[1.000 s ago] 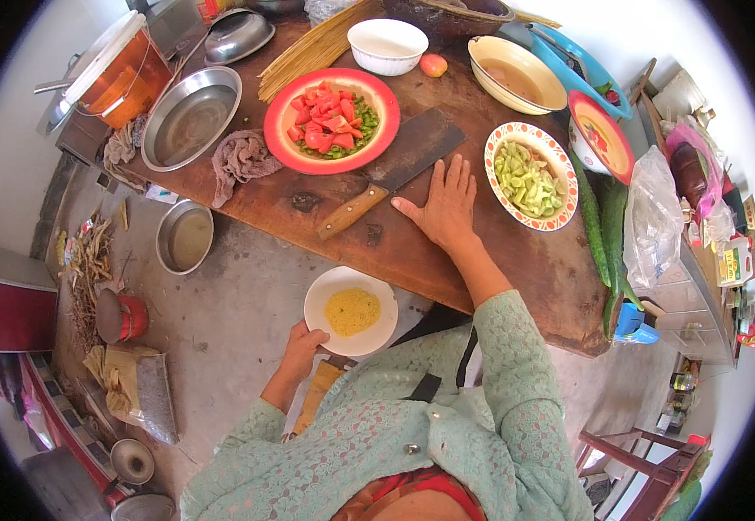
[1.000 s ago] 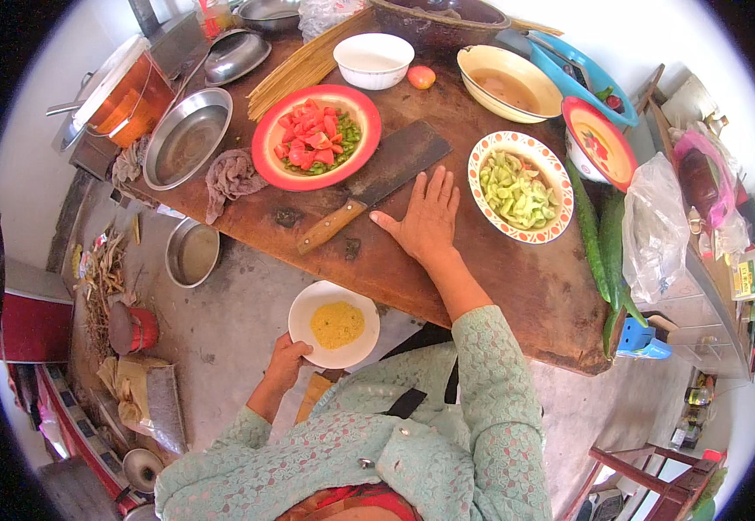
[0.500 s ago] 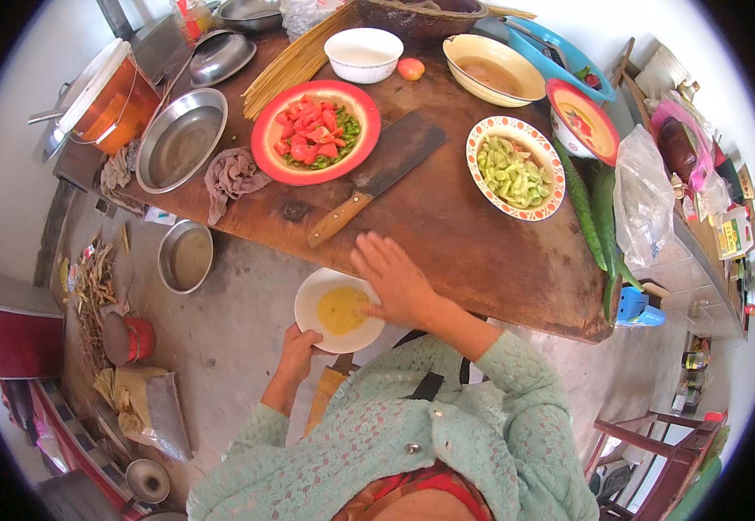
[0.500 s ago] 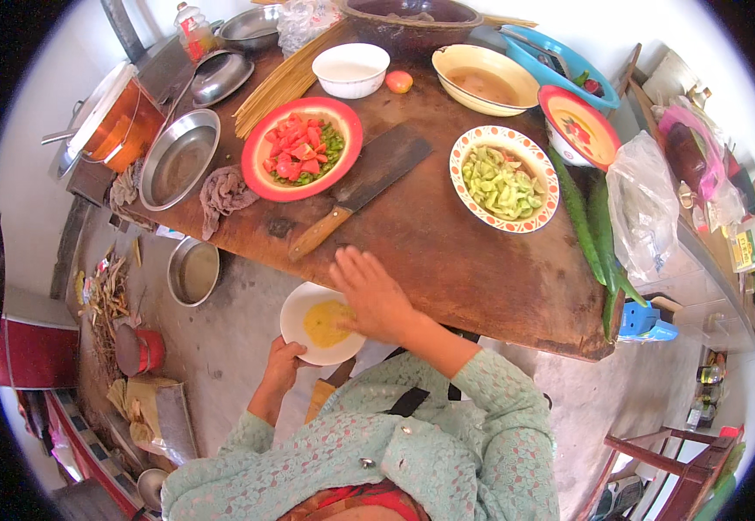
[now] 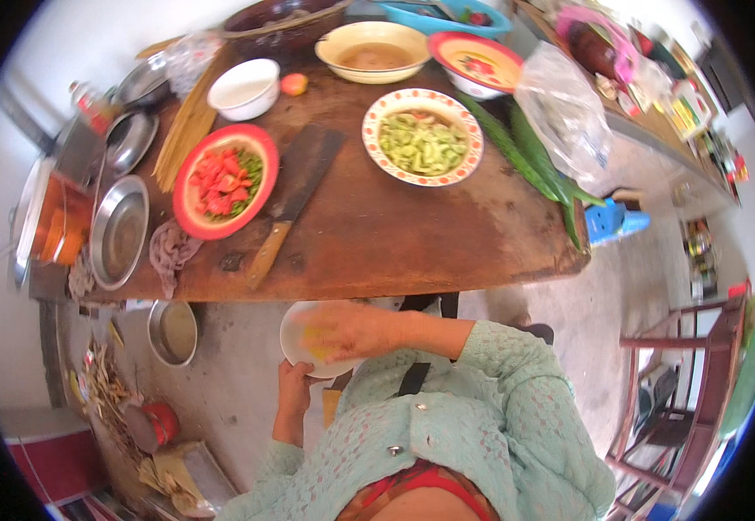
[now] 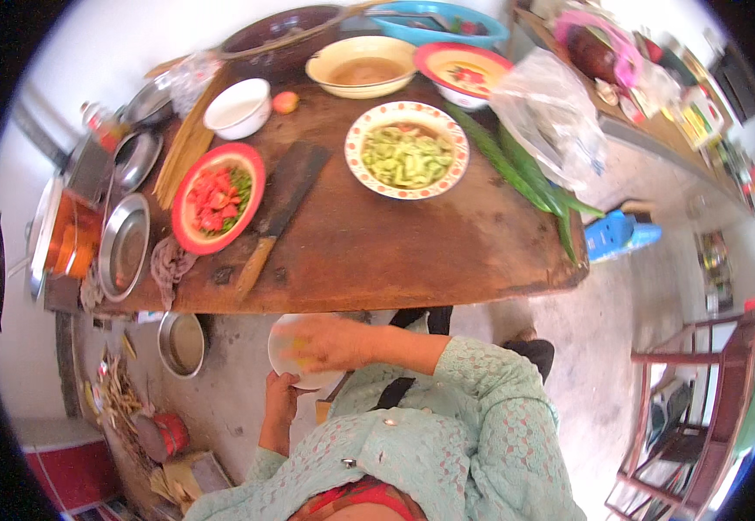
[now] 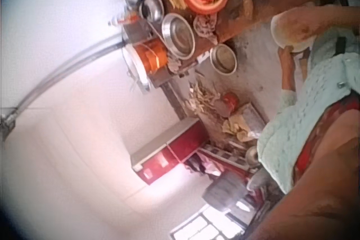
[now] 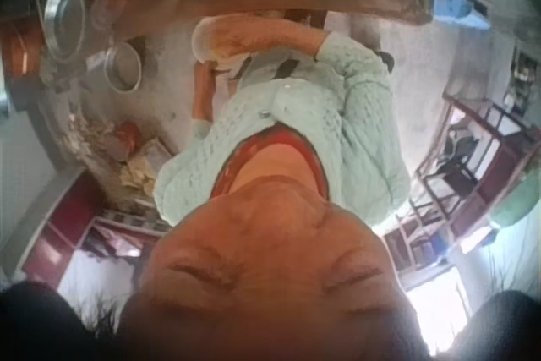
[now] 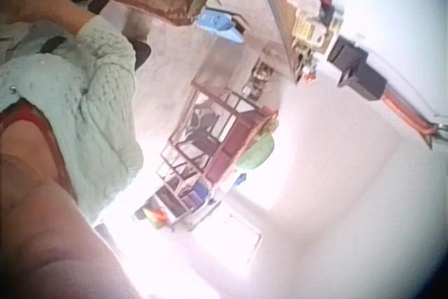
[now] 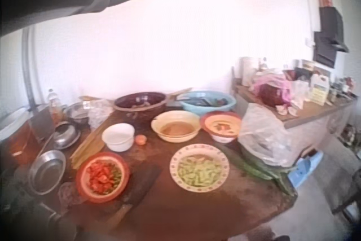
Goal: The person pours a yellow granular substance from a plastic bag into a white bowl, then carries the bowl outside and sprinkles the contents into a metal pot. The person also handles a plastic bag and a bowl during the process.
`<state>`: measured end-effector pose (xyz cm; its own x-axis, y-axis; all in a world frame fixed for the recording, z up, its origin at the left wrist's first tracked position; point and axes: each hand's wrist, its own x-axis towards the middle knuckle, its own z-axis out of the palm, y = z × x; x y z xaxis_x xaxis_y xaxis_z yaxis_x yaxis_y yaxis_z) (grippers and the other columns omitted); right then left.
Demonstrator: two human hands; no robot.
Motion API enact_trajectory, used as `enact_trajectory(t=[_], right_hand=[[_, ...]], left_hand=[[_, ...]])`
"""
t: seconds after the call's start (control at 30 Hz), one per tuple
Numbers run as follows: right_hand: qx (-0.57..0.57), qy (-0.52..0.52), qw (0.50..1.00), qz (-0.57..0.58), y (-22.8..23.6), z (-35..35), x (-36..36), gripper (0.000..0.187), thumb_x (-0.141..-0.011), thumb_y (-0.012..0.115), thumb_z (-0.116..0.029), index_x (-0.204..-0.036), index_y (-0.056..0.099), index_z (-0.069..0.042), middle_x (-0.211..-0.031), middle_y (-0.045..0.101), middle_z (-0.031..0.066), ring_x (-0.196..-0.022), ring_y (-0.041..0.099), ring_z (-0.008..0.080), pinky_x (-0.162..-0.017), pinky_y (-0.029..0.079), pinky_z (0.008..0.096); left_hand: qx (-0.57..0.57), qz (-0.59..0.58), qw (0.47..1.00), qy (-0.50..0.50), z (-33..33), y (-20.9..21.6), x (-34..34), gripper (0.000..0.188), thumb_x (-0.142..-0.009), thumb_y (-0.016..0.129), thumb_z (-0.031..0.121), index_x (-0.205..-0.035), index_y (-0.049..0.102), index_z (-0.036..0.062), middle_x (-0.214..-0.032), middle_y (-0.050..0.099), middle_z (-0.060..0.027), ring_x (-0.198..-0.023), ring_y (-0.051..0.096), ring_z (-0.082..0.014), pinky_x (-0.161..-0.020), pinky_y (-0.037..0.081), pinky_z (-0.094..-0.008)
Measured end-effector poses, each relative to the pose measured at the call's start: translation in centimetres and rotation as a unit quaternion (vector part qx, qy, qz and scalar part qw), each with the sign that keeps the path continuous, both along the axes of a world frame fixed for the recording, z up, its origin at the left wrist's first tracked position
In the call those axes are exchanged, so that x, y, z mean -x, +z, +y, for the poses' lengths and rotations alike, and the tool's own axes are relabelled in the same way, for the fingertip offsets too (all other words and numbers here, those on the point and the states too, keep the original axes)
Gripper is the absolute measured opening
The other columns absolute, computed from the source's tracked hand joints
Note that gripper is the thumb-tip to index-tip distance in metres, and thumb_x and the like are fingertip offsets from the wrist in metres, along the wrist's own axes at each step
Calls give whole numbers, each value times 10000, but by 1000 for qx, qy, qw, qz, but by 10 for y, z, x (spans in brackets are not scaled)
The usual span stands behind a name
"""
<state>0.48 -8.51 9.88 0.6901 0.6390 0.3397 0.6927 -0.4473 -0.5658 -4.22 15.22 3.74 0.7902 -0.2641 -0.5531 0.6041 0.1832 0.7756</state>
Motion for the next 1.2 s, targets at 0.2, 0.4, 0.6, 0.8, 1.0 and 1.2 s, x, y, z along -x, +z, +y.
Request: enact_trajectory(t=[0.2,0.4,0.6,0.8,1.0,1.2], right_hand=[[106,-383,917,-42,16,-89,-35,540,-764,608,-358,-1184,507,-34,-1229,437,193,-1127,417,354,-973,321,460],[92,-245,964,-50,3,-49,-18,659,-768,606,-449,-1241,449,-18,-1310,388,218,-1215,358,378,-1037,268,467],[56,-109,989,-80,-2,-24,-9,606,-821,561,-427,-1269,439,-38,-1370,345,203,-1290,314,343,-1069,240,450],[144,-339,929,24,-8,-93,-65,744,-858,449,-562,-1372,343,-35,-1456,232,221,-1367,182,357,-1111,169,449],[116,-322,938,-47,-27,-55,-103,827,-816,499,-578,-1353,331,28,-1430,266,244,-1355,203,370,-1109,169,451],[18,-35,999,-2,-26,-6,-2,556,-833,549,-413,-1243,496,-41,-1426,310,184,-1300,300,367,-1085,219,454]], left_hand=[[2,12,999,-39,-9,-24,5,448,-729,478,38,-1159,464,-87,-1059,595,-193,-876,649,-310,-693,586,-443],[-5,15,997,-70,-23,-26,4,439,-740,468,27,-1164,457,-84,-1068,593,-196,-885,646,-314,-692,585,-448],[-22,-7,997,-73,-18,-22,3,430,-737,470,33,-1147,463,-94,-1062,596,-198,-860,652,-326,-674,586,-461],[-15,-11,998,-56,-8,-22,1,456,-727,470,37,-1163,448,-94,-1082,585,-208,-874,648,-346,-665,588,-473],[-28,-17,999,-42,-11,-11,2,472,-712,463,43,-1163,445,-93,-1083,579,-219,-872,644,-363,-641,591,-478],[-24,-12,998,-52,-13,-12,-4,457,-710,468,39,-1150,460,-85,-1064,584,-202,-871,645,-340,-650,592,-471]])
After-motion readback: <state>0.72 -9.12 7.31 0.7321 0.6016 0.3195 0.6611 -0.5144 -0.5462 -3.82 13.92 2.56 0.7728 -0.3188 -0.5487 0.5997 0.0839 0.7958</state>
